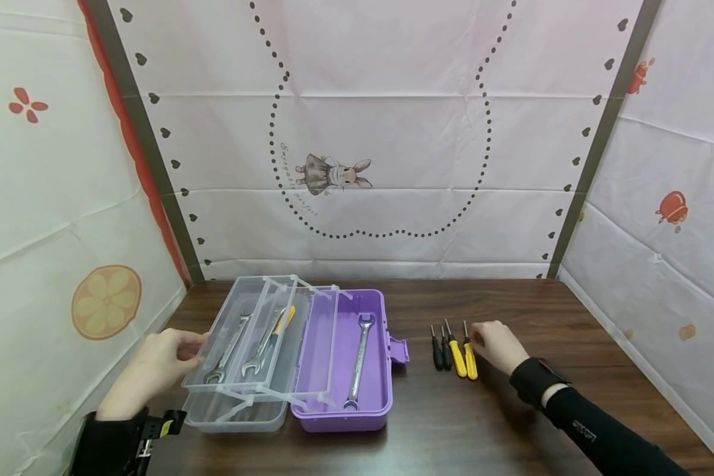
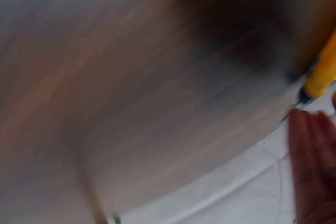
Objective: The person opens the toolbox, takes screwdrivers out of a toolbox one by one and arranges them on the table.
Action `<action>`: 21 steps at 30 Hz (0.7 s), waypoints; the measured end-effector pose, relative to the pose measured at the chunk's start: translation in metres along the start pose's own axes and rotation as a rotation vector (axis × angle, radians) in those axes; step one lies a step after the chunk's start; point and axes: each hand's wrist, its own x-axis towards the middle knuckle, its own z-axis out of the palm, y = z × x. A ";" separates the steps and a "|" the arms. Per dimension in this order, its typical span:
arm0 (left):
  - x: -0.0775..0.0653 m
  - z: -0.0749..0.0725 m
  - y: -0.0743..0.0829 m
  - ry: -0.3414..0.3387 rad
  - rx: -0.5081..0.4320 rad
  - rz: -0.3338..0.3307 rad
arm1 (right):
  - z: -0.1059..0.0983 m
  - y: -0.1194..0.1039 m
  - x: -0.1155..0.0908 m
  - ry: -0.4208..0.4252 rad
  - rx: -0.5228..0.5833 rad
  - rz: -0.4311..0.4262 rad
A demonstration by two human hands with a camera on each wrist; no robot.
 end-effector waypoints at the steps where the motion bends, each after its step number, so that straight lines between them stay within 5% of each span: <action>1: 0.000 0.000 0.000 0.001 0.002 0.000 | -0.001 -0.002 0.000 -0.021 0.047 0.069; 8: -0.001 0.001 -0.001 0.002 0.001 0.014 | -0.002 -0.011 0.001 -0.141 0.279 0.340; 21: 0.001 0.000 0.000 -0.003 0.001 -0.001 | -0.001 -0.014 0.012 -0.197 0.313 0.435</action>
